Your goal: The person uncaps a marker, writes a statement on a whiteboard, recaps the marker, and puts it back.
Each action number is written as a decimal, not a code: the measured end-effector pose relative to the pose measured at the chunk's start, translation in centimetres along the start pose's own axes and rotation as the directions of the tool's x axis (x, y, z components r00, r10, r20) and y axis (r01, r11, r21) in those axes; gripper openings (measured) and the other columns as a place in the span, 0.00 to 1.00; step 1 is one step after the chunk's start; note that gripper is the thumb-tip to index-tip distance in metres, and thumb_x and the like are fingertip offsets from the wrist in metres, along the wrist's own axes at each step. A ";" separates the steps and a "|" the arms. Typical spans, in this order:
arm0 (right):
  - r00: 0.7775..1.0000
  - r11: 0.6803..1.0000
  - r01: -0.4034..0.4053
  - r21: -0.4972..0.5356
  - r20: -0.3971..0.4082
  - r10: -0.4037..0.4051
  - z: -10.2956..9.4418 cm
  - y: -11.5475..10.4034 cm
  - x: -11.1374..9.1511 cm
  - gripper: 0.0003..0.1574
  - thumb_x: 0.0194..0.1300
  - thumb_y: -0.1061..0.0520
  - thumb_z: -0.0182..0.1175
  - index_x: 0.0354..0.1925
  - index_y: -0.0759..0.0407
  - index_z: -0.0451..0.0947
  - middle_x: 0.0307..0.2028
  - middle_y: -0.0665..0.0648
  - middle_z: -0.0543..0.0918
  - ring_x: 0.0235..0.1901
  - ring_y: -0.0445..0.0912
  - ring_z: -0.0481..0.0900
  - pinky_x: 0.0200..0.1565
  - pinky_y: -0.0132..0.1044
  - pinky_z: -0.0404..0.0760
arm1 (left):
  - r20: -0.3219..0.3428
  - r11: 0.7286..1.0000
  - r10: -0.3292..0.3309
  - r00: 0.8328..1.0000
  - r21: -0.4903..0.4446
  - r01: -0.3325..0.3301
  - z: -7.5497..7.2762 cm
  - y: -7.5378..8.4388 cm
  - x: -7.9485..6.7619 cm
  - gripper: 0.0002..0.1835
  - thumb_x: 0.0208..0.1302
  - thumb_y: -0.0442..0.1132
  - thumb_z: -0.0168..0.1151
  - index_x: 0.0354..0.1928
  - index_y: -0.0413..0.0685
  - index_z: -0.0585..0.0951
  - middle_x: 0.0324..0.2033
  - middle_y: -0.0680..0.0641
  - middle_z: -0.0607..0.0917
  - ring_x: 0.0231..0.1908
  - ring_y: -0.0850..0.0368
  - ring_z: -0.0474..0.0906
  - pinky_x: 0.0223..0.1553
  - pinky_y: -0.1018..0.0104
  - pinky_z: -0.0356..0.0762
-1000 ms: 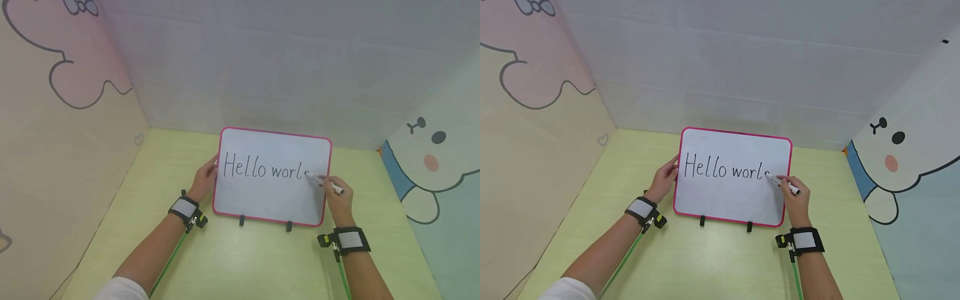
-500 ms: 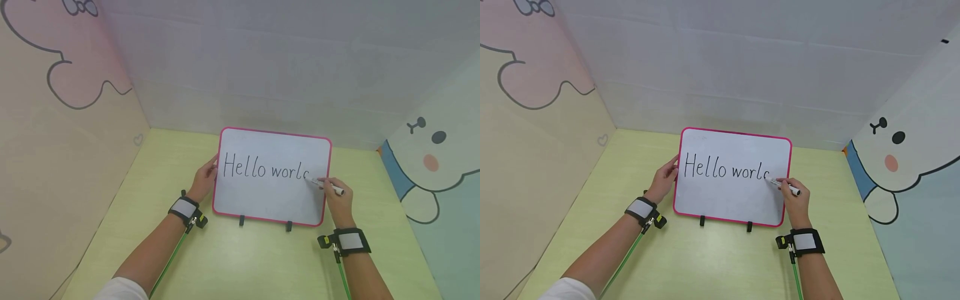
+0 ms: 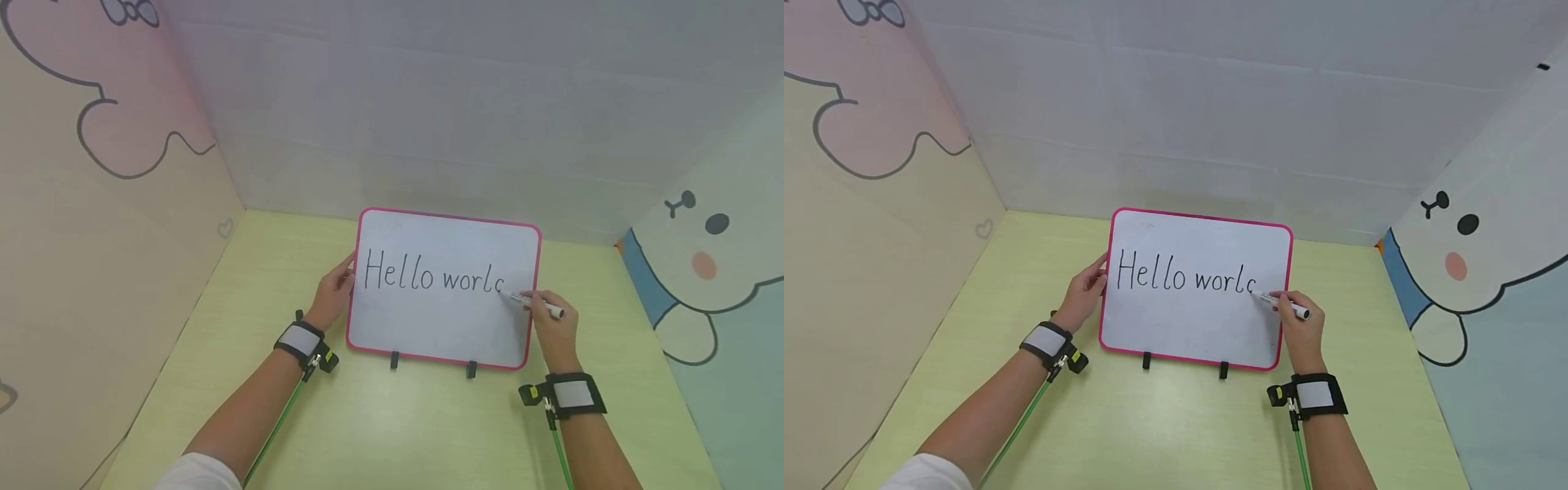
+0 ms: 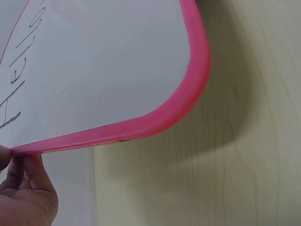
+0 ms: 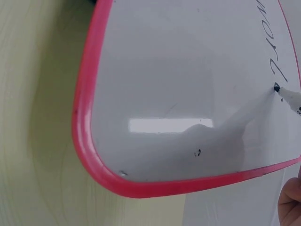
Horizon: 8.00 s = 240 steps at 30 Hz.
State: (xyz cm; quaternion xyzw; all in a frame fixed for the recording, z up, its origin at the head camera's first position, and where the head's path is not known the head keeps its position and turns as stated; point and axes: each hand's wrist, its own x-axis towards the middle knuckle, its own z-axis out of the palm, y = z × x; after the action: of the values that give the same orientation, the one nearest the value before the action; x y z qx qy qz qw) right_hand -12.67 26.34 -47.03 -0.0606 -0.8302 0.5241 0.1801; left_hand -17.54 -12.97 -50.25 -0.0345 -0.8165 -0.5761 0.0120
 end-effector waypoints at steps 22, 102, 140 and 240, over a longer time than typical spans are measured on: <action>0.999 0.999 -0.033 0.018 -0.029 0.033 -0.3 -0.2 0.3 0.18 0.67 0.50 0.52 0.39 0.59 0.83 0.30 0.65 0.76 0.20 0.43 0.64 0.19 0.29 0.63 | 0.000 1.000 -0.025 1.000 0.007 0.025 -0.1 0.1 0.0 0.27 0.71 0.37 0.45 0.70 0.64 0.61 0.50 0.47 0.76 0.45 0.56 0.73 0.48 0.60 0.73; 0.993 0.997 -0.072 -0.034 -0.098 0.069 -1.0 -0.4 0.8 0.18 0.66 0.53 0.50 0.34 0.61 0.83 0.26 0.61 0.78 0.16 0.43 0.62 0.15 0.30 0.58 | 0.010 0.999 -0.032 0.999 -0.017 0.032 0.1 -0.1 0.0 0.27 0.71 0.36 0.45 0.70 0.63 0.61 0.47 0.46 0.76 0.44 0.55 0.73 0.47 0.60 0.74; 0.979 0.980 0.178 -0.090 -0.081 -0.185 -1.7 -3.3 0.2 0.15 0.67 0.59 0.51 0.41 0.68 0.81 0.32 0.60 0.78 0.27 0.43 0.67 0.25 0.30 0.64 | -0.018 1.000 -0.008 1.000 -0.013 0.008 0.2 -0.7 0.3 0.27 0.70 0.35 0.45 0.69 0.64 0.62 0.46 0.46 0.77 0.43 0.55 0.73 0.46 0.59 0.74; 0.986 0.974 -0.020 0.225 -0.160 0.057 -3.0 -0.2 -1.3 0.16 0.66 0.58 0.52 0.34 0.68 0.82 0.22 0.60 0.74 0.16 0.44 0.61 0.17 0.30 0.58 | -0.002 0.999 -0.007 1.000 -0.034 0.007 0.1 -1.1 0.7 0.27 0.70 0.35 0.46 0.69 0.64 0.62 0.46 0.46 0.76 0.43 0.55 0.72 0.46 0.60 0.73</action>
State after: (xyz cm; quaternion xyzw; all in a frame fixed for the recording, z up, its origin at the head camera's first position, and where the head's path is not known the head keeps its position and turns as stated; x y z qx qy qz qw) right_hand -10.42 28.41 -46.05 -0.0994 -0.7473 0.6102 0.2436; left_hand -18.27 -13.21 -51.24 -0.0313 -0.8067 -0.5901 0.0105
